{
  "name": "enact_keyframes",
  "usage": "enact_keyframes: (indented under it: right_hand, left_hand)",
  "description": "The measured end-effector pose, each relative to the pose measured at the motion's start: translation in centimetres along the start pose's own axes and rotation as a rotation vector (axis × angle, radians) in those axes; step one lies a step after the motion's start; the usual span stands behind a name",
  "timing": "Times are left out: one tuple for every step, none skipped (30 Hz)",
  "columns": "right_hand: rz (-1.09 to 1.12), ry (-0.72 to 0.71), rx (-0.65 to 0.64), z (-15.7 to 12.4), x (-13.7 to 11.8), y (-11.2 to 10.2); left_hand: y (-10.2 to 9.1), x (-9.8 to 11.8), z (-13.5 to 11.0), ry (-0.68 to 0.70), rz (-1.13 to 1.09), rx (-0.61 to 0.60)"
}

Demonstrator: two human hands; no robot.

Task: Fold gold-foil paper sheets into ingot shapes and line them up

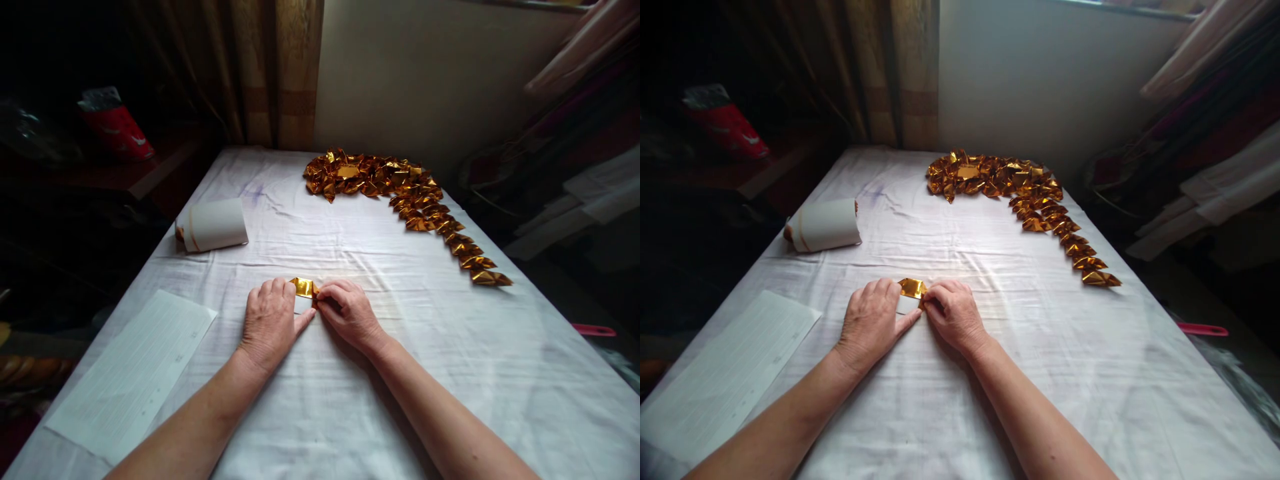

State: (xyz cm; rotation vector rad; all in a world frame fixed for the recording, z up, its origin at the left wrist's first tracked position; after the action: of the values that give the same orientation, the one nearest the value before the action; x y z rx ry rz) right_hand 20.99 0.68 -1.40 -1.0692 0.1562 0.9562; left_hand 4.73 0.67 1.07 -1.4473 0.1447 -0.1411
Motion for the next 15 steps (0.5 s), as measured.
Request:
enact_keyframes:
  right_hand:
    - [0.001, 0.001, -0.003, 0.02, -0.03, -0.03]
    - [0.003, 0.003, -0.009, 0.04, -0.05, -0.05]
    - [0.007, 0.006, -0.017, 0.05, -0.07, -0.06]
    - [0.012, 0.009, -0.024, 0.07, -0.07, -0.07]
    - [0.016, 0.014, -0.031, 0.09, -0.07, -0.06]
    - [0.018, 0.019, -0.035, 0.10, -0.05, -0.06]
    - [0.019, 0.024, -0.037, 0.12, -0.03, -0.04]
    - [0.019, 0.030, -0.039, 0.14, 0.00, -0.01]
    - [0.017, 0.038, -0.041, 0.16, 0.04, 0.04]
    - [0.011, 0.046, -0.043, 0.18, 0.07, 0.08]
    - [0.005, 0.052, -0.045, 0.20, 0.11, 0.13]
    - [0.001, 0.056, -0.047, 0.23, 0.13, 0.17]
    - [0.000, 0.057, -0.048, 0.26, 0.15, 0.20]
    - [0.004, 0.055, -0.048, 0.30, 0.17, 0.21]
    - [0.012, 0.052, -0.046, 0.33, 0.20, 0.20]
  left_hand:
    - [-0.04, 0.05, -0.02, -0.004, 0.004, -0.005]
    - [-0.08, 0.10, -0.04, -0.009, 0.007, -0.007]
    - [-0.12, 0.13, -0.05, -0.012, 0.009, -0.008]
    - [-0.14, 0.17, -0.07, -0.013, 0.011, -0.009]
    - [-0.16, 0.20, -0.08, -0.014, 0.013, -0.008]
    - [-0.16, 0.23, -0.09, -0.015, 0.013, -0.007]
    - [-0.15, 0.26, -0.10, -0.016, 0.012, -0.005]
    - [-0.14, 0.29, -0.10, -0.016, 0.010, -0.002]
    - [-0.14, 0.32, -0.11, -0.016, 0.006, 0.001]
    - [-0.13, 0.34, -0.12, -0.016, 0.002, 0.005]
    - [-0.14, 0.35, -0.12, -0.017, -0.002, 0.008]
    - [-0.14, 0.36, -0.14, -0.017, -0.005, 0.008]
    - [-0.15, 0.36, -0.14, -0.017, -0.007, 0.007]
    - [-0.15, 0.35, -0.15, -0.016, -0.010, 0.006]
    - [-0.16, 0.34, -0.15, -0.014, -0.015, 0.006]
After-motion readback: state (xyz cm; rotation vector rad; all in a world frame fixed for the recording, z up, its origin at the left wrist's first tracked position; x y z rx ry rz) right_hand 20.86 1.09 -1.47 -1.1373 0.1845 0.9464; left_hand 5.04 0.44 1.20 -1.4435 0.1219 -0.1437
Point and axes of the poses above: each hand's wrist, its own z-axis towards the middle knuckle, its own y-axis out of the palm, x = y × z, the point moved 3 cm from there along z, towards the middle knuckle, and after that the axes turned 9 degrees about -y, right-handed, at the moved point
